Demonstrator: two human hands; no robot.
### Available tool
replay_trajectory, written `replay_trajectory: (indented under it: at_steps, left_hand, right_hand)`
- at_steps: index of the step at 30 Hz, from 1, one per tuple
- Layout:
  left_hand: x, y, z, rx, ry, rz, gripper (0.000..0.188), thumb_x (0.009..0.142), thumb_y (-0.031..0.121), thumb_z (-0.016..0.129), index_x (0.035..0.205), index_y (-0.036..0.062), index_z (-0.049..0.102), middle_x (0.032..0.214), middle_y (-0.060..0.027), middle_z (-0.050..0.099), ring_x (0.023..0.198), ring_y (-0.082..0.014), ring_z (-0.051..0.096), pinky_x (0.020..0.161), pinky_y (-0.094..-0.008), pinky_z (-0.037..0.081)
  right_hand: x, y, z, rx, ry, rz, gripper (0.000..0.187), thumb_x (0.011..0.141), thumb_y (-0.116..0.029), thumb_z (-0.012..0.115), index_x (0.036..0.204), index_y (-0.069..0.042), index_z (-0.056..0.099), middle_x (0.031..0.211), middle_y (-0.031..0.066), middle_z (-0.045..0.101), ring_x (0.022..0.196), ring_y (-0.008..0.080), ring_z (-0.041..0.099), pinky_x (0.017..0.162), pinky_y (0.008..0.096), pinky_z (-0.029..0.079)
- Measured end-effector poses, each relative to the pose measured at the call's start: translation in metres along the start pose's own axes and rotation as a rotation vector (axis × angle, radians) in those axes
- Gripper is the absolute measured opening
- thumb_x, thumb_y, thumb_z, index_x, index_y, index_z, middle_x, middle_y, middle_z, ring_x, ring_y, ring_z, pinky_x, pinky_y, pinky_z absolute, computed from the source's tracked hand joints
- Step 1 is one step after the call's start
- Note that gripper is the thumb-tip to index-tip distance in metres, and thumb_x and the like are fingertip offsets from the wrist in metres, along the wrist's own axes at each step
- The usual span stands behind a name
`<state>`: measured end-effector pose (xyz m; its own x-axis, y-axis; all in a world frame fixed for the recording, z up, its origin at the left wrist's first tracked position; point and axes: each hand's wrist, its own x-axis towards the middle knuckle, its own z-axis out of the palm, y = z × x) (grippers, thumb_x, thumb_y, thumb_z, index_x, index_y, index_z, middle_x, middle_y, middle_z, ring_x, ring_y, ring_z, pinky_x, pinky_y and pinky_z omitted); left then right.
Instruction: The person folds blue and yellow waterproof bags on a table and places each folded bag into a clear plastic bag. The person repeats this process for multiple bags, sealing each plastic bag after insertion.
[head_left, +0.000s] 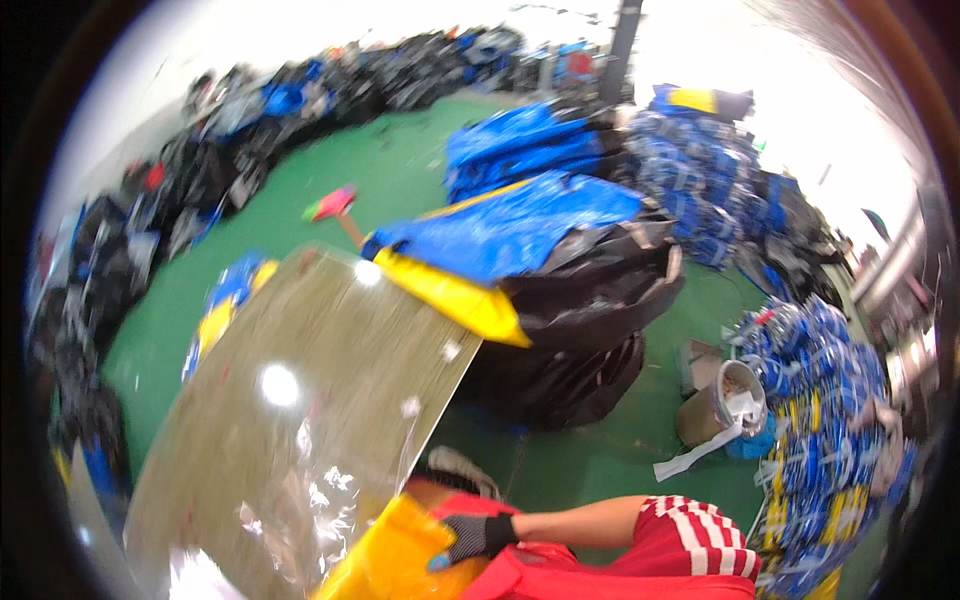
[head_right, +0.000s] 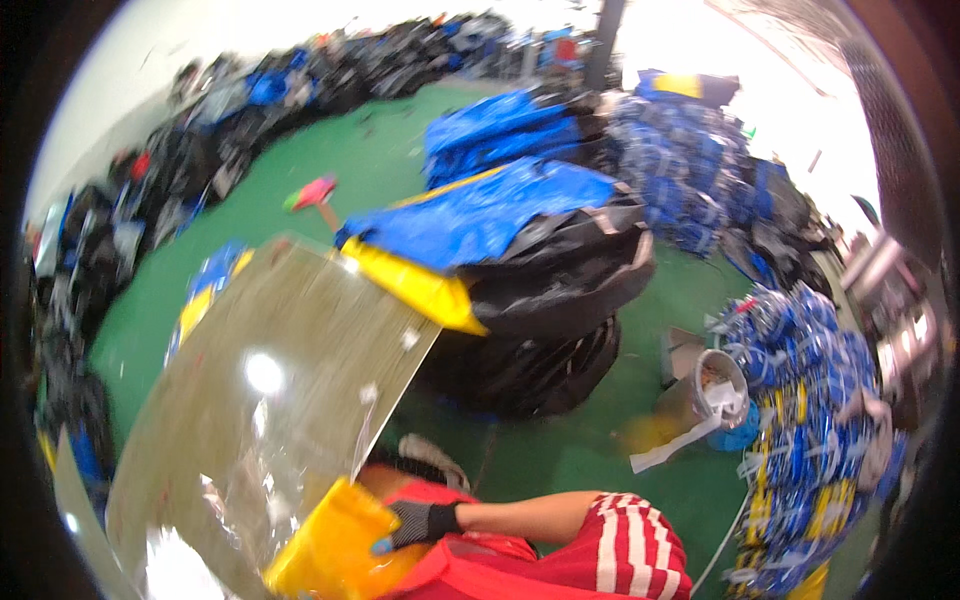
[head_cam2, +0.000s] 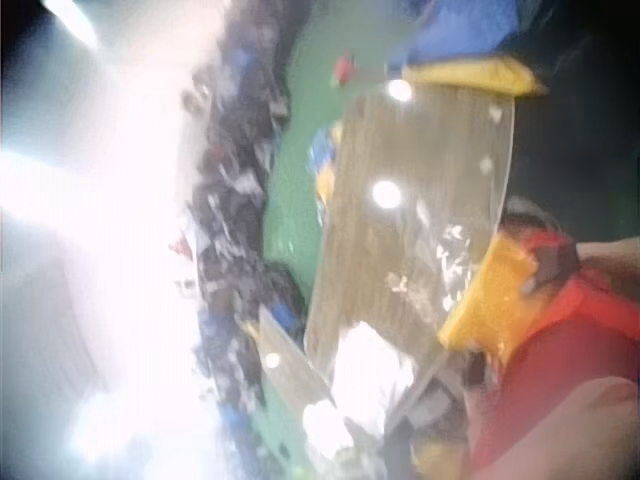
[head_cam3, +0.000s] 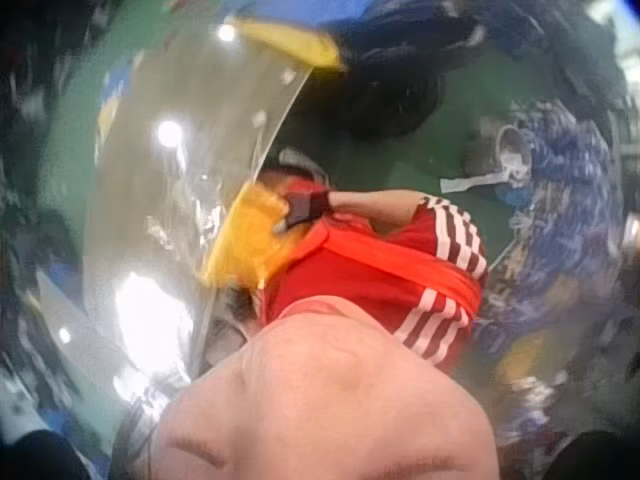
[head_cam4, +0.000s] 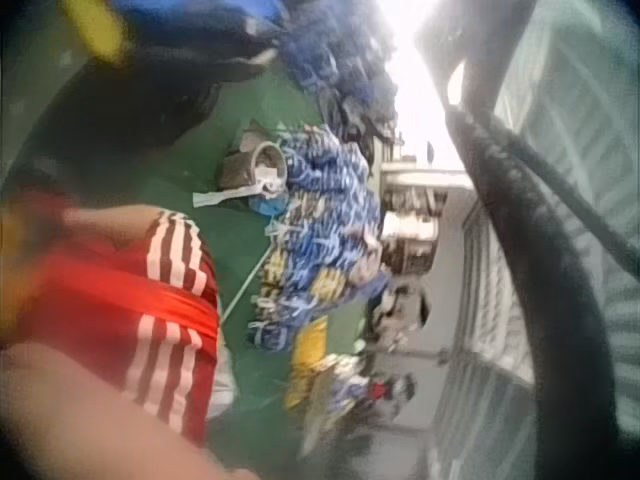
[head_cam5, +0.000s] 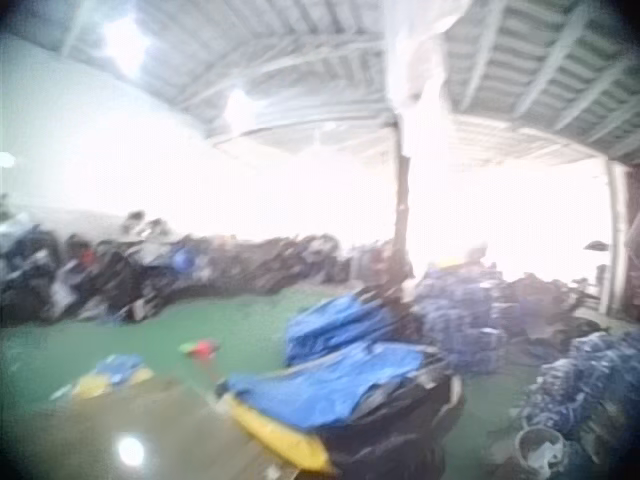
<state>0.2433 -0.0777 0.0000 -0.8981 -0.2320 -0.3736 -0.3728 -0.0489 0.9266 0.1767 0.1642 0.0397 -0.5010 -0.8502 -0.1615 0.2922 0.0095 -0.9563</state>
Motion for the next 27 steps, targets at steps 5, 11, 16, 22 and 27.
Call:
replay_trajectory:
  at_steps: [5, 11, 16, 22, 27]
  left_hand:
    - [-0.060, -0.040, -0.036, -0.075, 0.065, -0.043, 0.042, 0.086, 0.027, 0.071, 0.119, 0.0050, 0.058, 0.103, 0.0003, 0.063, 0.090, -0.0129, 0.059, 0.079, -0.0286, 0.049]
    - [-0.072, -0.016, -0.042, -0.256, 0.011, 0.007, 0.044, 0.081, 0.013, 0.074, 0.121, 0.0035, 0.059, 0.115, -0.0062, 0.065, 0.106, -0.0170, 0.061, 0.090, -0.0328, 0.051]
    - [-0.068, 0.016, -0.041, -0.399, 0.071, -0.093, 0.057, 0.086, 0.016, 0.070, 0.137, 0.0057, 0.046, 0.126, -0.0051, 0.059, 0.114, -0.0181, 0.055, 0.100, -0.0338, 0.043]
    - [-0.090, -0.022, -0.020, -0.408, 0.298, -0.256, 0.022, 0.086, 0.015, 0.070, 0.103, 0.0035, 0.063, 0.097, -0.0028, 0.064, 0.087, -0.0104, 0.056, 0.077, -0.0252, 0.045]
    - [-0.080, -0.054, -0.061, -0.560, 0.379, 0.170, 0.023, 0.091, 0.028, 0.066, 0.100, 0.0063, 0.064, 0.088, 0.0015, 0.062, 0.077, -0.0090, 0.058, 0.073, -0.0241, 0.049]
  right_hand:
    - [0.000, -0.002, -0.009, 0.093, 0.304, -0.047, 0.053, 0.085, -0.026, 0.075, 0.128, -0.002, 0.057, 0.120, 0.0062, 0.065, 0.113, 0.0155, 0.057, 0.102, 0.0317, 0.042]
    - [0.005, -0.019, -0.008, 0.146, 0.247, 0.180, 0.058, 0.084, -0.021, 0.075, 0.132, -0.001, 0.050, 0.124, 0.0082, 0.061, 0.115, 0.0181, 0.056, 0.100, 0.0338, 0.044]
    - [0.015, -0.022, -0.004, 0.051, 0.151, 0.211, 0.053, 0.083, -0.020, 0.077, 0.126, 0.000, 0.055, 0.118, 0.0080, 0.064, 0.108, 0.0165, 0.059, 0.094, 0.0315, 0.047]
    - [0.021, -0.003, -0.012, 0.163, 0.310, 0.032, 0.057, 0.083, -0.020, 0.077, 0.130, 0.000, 0.051, 0.122, 0.0104, 0.062, 0.106, 0.0178, 0.061, 0.093, 0.0327, 0.050]
    - [0.012, 0.007, -0.001, 0.023, 0.285, 0.170, 0.050, 0.084, -0.021, 0.076, 0.125, 0.000, 0.057, 0.113, 0.0080, 0.066, 0.103, 0.0175, 0.062, 0.092, 0.0316, 0.049]
